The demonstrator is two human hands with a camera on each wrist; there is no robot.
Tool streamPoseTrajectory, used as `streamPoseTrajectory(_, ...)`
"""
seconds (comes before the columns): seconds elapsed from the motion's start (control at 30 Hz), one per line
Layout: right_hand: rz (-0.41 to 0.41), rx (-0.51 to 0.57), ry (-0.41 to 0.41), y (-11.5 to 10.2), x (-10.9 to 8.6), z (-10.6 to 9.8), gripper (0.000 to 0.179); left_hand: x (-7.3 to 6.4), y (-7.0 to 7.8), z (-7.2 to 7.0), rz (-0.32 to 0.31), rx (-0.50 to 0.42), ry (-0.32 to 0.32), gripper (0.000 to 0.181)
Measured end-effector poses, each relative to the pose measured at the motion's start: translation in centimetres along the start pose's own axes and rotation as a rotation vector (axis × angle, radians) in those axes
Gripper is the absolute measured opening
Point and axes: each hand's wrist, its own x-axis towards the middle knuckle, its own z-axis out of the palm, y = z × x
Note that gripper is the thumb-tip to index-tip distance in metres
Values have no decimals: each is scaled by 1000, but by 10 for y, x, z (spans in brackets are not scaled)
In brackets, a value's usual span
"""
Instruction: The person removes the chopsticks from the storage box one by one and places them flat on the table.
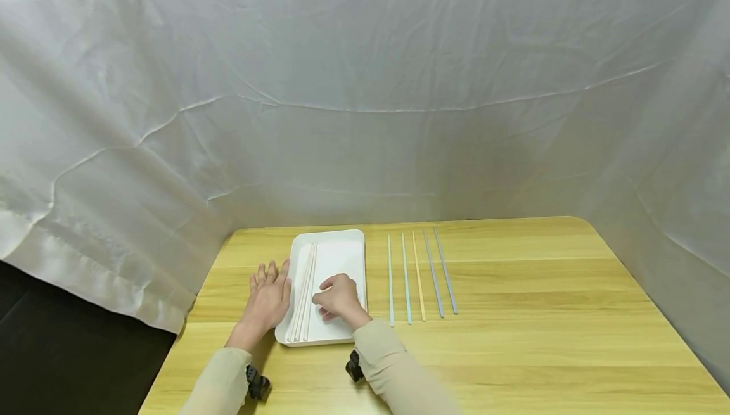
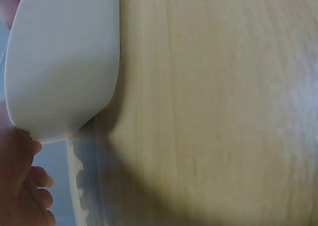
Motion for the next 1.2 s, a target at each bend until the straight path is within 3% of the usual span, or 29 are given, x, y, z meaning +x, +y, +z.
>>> streamPoseTrajectory(0.3, 51, -6, 12, 5, -2, 15, 25, 0, 0, 1, 6, -4, 20, 54)
streamPoseTrajectory(0.67, 45, 53, 5, 8, -2, 23, 22, 0, 0, 1, -1, -1, 1, 55)
streamPoseTrajectory(1.2, 12, -4, 51, 14, 3, 29, 19, 1, 0, 0, -14, -14, -2, 55)
